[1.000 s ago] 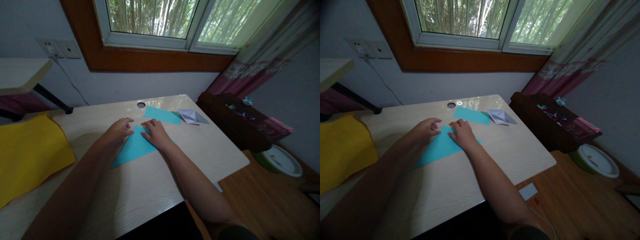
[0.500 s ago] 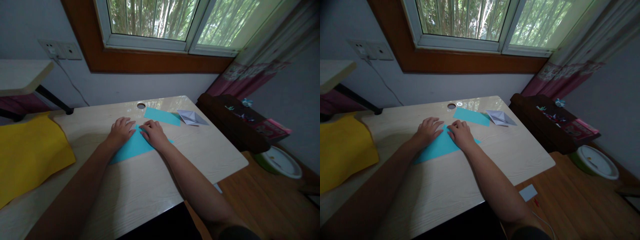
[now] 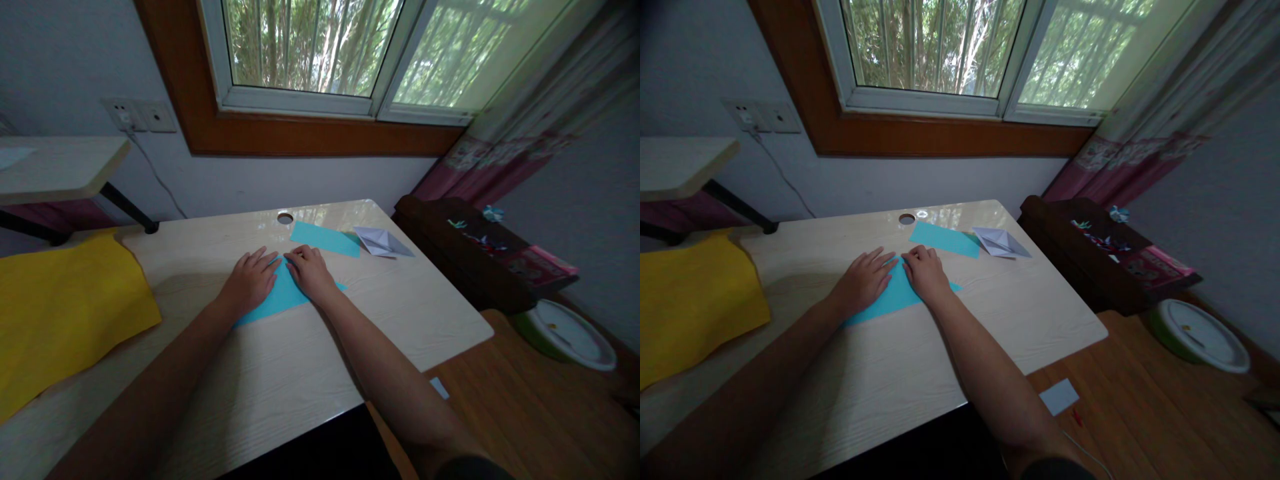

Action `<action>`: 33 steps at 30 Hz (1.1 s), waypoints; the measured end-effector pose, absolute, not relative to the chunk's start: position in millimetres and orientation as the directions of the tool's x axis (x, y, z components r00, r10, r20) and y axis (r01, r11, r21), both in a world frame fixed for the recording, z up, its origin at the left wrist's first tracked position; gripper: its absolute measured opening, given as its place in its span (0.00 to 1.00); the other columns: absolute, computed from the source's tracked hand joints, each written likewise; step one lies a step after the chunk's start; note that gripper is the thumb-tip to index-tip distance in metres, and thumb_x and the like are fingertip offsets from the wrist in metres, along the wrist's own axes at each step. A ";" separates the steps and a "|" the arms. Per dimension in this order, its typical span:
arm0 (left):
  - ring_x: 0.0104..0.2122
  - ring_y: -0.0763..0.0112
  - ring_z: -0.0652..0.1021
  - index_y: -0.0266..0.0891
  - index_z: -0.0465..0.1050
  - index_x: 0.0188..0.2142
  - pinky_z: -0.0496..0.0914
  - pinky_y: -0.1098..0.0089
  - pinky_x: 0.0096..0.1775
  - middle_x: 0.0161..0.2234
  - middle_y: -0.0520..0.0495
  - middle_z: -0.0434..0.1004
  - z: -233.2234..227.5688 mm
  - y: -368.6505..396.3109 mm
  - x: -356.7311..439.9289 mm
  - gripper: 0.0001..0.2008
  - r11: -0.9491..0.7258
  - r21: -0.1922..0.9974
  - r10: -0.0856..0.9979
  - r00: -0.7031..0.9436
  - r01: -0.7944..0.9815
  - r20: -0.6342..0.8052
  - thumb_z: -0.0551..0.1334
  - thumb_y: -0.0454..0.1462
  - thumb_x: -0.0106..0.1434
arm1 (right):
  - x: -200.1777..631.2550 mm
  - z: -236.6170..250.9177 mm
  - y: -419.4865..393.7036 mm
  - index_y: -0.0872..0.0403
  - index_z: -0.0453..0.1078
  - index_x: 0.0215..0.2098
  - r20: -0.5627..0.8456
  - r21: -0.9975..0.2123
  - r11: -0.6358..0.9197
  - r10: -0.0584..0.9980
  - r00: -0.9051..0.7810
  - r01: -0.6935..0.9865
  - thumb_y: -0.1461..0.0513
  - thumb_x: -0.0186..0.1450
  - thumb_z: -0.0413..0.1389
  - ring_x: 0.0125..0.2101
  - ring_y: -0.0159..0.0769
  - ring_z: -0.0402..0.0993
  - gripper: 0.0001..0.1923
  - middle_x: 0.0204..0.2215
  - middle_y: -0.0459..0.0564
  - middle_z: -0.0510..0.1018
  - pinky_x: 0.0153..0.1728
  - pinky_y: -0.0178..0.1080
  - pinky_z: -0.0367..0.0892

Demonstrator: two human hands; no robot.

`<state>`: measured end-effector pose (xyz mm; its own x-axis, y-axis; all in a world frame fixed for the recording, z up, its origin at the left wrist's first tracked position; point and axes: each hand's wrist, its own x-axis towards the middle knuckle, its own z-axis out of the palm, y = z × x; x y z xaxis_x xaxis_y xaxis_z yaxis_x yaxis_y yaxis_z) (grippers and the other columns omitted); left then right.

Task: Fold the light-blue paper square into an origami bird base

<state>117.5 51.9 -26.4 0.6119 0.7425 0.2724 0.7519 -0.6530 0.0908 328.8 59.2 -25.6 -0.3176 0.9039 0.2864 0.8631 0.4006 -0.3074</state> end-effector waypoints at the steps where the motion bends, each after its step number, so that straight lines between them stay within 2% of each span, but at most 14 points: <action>1: 0.69 0.48 0.60 0.44 0.63 0.67 0.55 0.43 0.66 0.68 0.42 0.63 -25.5 45.7 117.2 0.24 -0.668 0.092 0.734 0.632 0.739 0.248 0.51 0.40 0.74 | 328.8 -26.1 59.5 0.49 0.73 0.58 0.288 -0.311 0.398 0.905 -0.314 0.863 0.58 0.74 0.51 0.51 0.47 0.65 0.17 0.53 0.56 0.73 0.52 0.48 0.66; 5: 0.71 0.52 0.55 0.47 0.59 0.69 0.47 0.44 0.68 0.71 0.45 0.58 -24.2 17.3 111.5 0.25 -0.711 0.107 0.703 0.695 0.695 0.153 0.50 0.44 0.75 | 328.9 -26.2 59.5 0.49 0.72 0.59 0.280 -0.316 0.394 0.908 -0.312 0.863 0.59 0.74 0.51 0.51 0.47 0.65 0.17 0.53 0.56 0.73 0.52 0.48 0.66; 8: 0.71 0.56 0.55 0.49 0.58 0.69 0.43 0.46 0.70 0.71 0.47 0.56 -25.2 -0.5 103.1 0.25 -0.730 0.104 0.684 0.720 0.676 0.120 0.49 0.46 0.76 | 328.4 -25.2 58.5 0.49 0.72 0.59 0.281 -0.315 0.394 0.908 -0.311 0.864 0.59 0.74 0.51 0.51 0.47 0.65 0.17 0.53 0.56 0.73 0.52 0.48 0.65; 15: 0.72 0.60 0.54 0.50 0.55 0.70 0.42 0.50 0.70 0.72 0.49 0.53 -27.9 -23.5 76.4 0.25 -0.755 0.083 0.656 0.748 0.651 0.102 0.48 0.47 0.77 | 327.6 -24.3 57.5 0.49 0.72 0.58 0.296 -0.307 0.394 0.905 -0.306 0.866 0.58 0.75 0.50 0.51 0.46 0.65 0.17 0.53 0.56 0.73 0.52 0.47 0.65; 19: 0.72 0.61 0.54 0.52 0.53 0.71 0.43 0.51 0.71 0.71 0.50 0.56 -29.2 -38.0 50.9 0.27 -0.777 0.094 0.629 0.770 0.623 0.108 0.49 0.49 0.76 | 327.8 -24.8 60.3 0.48 0.72 0.58 0.285 -0.303 0.379 0.912 -0.296 0.874 0.58 0.75 0.49 0.51 0.46 0.66 0.17 0.53 0.56 0.72 0.52 0.46 0.65; 22: 0.71 0.61 0.56 0.53 0.54 0.71 0.46 0.52 0.71 0.70 0.50 0.58 -28.4 -49.7 29.1 0.27 -0.784 0.117 0.620 0.776 0.609 0.113 0.51 0.48 0.75 | 328.3 -25.4 63.9 0.48 0.73 0.58 0.284 -0.293 0.367 0.915 -0.286 0.883 0.57 0.76 0.49 0.50 0.46 0.65 0.18 0.53 0.56 0.72 0.52 0.46 0.65; 28: 0.67 0.62 0.66 0.51 0.60 0.69 0.58 0.51 0.69 0.67 0.49 0.65 -24.3 -66.6 1.3 0.24 -0.742 0.187 0.670 0.721 0.644 0.175 0.52 0.40 0.75 | 330.9 -26.2 70.9 0.47 0.73 0.58 0.278 -0.276 0.356 0.919 -0.280 0.893 0.58 0.75 0.48 0.50 0.47 0.65 0.18 0.52 0.57 0.72 0.51 0.46 0.64; 33: 0.64 0.57 0.70 0.48 0.67 0.65 0.66 0.48 0.64 0.65 0.48 0.69 -27.0 -73.0 -4.5 0.23 -0.699 0.179 0.714 0.665 0.692 0.218 0.54 0.39 0.72 | 332.4 -26.6 75.0 0.48 0.73 0.58 0.281 -0.266 0.345 0.921 -0.270 0.900 0.59 0.75 0.48 0.49 0.47 0.65 0.17 0.51 0.57 0.72 0.50 0.46 0.64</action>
